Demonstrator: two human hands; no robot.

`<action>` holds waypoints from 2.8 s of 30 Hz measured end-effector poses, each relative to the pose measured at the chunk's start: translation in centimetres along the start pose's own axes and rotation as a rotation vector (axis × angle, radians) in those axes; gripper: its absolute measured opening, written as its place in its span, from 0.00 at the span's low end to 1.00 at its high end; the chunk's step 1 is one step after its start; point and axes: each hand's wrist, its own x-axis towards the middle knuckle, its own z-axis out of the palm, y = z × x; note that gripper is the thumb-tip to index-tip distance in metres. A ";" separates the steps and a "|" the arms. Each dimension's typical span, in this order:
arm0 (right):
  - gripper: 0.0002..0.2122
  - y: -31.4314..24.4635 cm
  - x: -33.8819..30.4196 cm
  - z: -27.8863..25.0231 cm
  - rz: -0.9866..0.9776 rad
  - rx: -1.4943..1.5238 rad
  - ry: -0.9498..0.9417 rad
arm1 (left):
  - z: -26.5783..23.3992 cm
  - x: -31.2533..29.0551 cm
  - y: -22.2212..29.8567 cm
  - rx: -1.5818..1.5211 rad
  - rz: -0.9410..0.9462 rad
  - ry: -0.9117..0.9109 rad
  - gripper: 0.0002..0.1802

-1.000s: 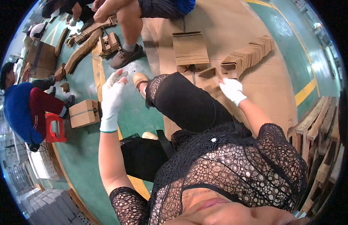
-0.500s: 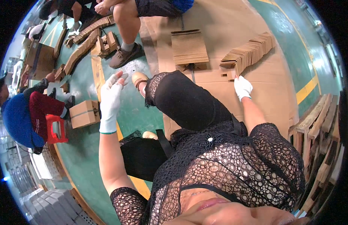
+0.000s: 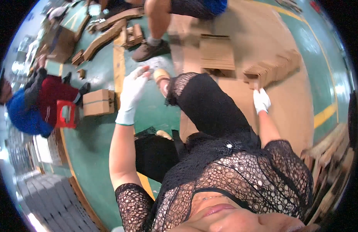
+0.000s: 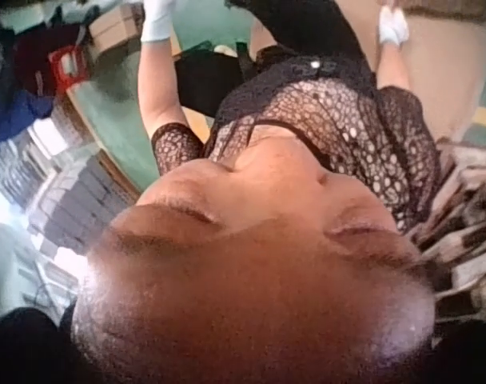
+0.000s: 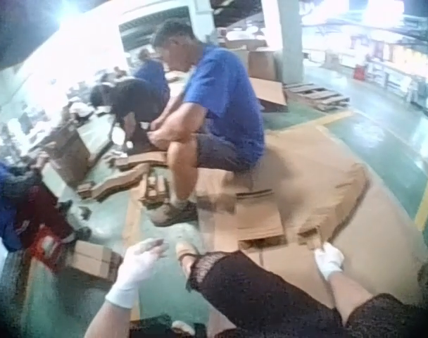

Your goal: The person folds pre-cut flat cardboard pieces by hand into specific angles and shapes for packaging.

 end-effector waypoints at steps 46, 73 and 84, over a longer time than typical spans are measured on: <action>0.15 -7.3 4.4 8.6 -1.006 -0.121 0.334 | 0.5 0.2 -1.1 0.234 -0.100 -0.198 0.28; 0.11 -33.8 -6.9 -12.0 -1.550 0.569 -0.161 | -4.4 -3.9 1.7 -0.622 0.139 -0.137 0.27; 0.15 -33.8 -7.0 -10.2 -1.241 0.751 -0.491 | -4.1 -1.9 -0.4 -0.232 0.093 0.121 0.16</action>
